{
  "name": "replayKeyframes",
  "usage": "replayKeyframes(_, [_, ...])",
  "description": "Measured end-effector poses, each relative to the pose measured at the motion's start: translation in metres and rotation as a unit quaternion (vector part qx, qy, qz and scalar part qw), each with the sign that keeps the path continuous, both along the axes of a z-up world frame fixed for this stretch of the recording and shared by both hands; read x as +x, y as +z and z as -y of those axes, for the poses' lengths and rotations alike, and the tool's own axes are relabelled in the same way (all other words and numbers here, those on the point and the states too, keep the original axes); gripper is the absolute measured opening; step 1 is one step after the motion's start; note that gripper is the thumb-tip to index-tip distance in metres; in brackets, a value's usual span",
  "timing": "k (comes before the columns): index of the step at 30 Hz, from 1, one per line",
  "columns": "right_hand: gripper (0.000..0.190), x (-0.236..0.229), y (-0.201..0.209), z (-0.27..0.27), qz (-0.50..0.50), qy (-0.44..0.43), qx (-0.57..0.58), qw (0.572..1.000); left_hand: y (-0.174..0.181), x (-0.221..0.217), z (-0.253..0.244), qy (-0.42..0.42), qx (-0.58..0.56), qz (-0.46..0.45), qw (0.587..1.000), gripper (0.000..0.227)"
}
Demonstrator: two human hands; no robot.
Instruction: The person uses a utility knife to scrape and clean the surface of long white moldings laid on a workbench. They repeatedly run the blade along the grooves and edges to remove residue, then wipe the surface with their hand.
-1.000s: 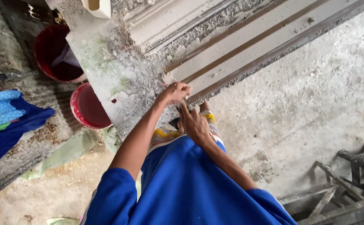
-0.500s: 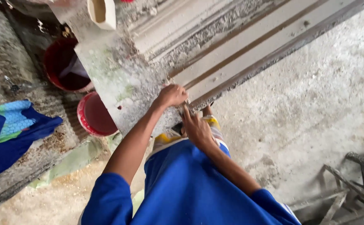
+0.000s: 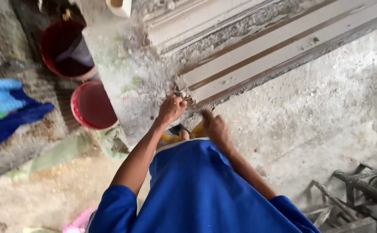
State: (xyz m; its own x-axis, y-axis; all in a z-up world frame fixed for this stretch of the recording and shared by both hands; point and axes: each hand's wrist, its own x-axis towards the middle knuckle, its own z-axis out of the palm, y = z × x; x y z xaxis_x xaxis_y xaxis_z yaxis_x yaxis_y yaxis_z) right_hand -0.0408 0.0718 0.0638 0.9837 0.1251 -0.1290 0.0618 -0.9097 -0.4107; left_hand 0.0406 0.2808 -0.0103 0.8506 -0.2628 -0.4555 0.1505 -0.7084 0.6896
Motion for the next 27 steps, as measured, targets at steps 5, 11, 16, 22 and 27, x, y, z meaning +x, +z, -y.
replayKeyframes(5, [0.034,0.046,0.002,-0.006,-0.135,-0.07,-0.019,0.988,-0.038,-0.025,0.016,-0.01,0.105,0.084,0.991,0.04])
replayKeyframes(11, [0.045,0.027,-0.013,-0.015,-0.168,0.004,-0.083,0.982,-0.03,-0.033,0.026,0.076,0.089,0.082,0.99,0.039])
replayKeyframes(16, [0.048,0.035,0.027,-0.041,-0.211,-0.061,-0.057,0.974,-0.065,-0.028,0.028,0.085,0.117,0.084,0.986,0.046])
replayKeyframes(22, [0.049,0.039,0.016,-0.044,-0.198,-0.096,-0.01,0.975,0.003,-0.033,0.029,0.082,0.114,0.159,0.977,0.036])
replayKeyframes(27, [0.042,0.055,-0.002,-0.011,-0.147,-0.039,0.006,0.988,-0.039,-0.047,0.034,0.052,0.128,0.169,0.976,0.034])
